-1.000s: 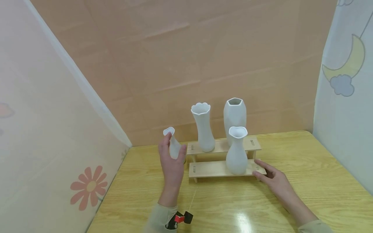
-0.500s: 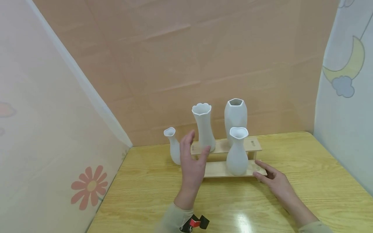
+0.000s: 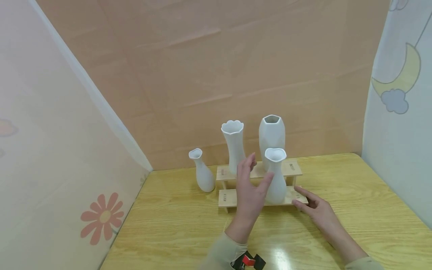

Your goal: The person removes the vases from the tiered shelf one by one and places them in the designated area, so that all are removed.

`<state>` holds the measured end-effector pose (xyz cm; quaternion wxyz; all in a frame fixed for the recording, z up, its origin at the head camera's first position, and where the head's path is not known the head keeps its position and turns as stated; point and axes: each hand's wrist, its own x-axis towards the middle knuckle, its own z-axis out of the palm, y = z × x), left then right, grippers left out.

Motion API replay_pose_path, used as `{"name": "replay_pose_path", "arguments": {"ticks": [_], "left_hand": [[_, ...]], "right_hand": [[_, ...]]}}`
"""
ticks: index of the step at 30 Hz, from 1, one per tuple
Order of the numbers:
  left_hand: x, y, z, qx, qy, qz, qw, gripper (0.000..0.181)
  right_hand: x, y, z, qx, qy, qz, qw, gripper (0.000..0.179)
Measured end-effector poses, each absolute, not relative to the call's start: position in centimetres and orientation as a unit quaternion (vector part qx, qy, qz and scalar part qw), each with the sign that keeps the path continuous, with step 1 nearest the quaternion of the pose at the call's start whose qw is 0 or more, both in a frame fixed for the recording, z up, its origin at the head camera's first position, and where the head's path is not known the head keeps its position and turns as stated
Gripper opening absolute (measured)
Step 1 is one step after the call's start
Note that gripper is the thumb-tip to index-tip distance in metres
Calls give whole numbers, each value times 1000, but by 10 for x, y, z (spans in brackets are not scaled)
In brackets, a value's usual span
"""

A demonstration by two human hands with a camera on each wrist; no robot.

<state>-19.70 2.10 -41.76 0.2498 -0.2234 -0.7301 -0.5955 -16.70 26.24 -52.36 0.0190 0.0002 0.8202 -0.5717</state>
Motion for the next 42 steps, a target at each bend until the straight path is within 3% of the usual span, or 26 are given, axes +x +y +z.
{"name": "replay_pose_path", "arguments": {"ticks": [15, 30, 42], "left_hand": [[-195, 48, -425, -162, -775, -583, 180, 53], [-200, 49, -430, -159, -795, -559, 175, 42], [-201, 48, -431, -165, -799, -549, 178, 43]], "right_hand": [[-169, 263, -530, 4, 824, -566, 8, 72], [-168, 261, -526, 0, 815, -579, 13, 74], [-168, 262, -524, -1, 819, -574, 13, 76]]}}
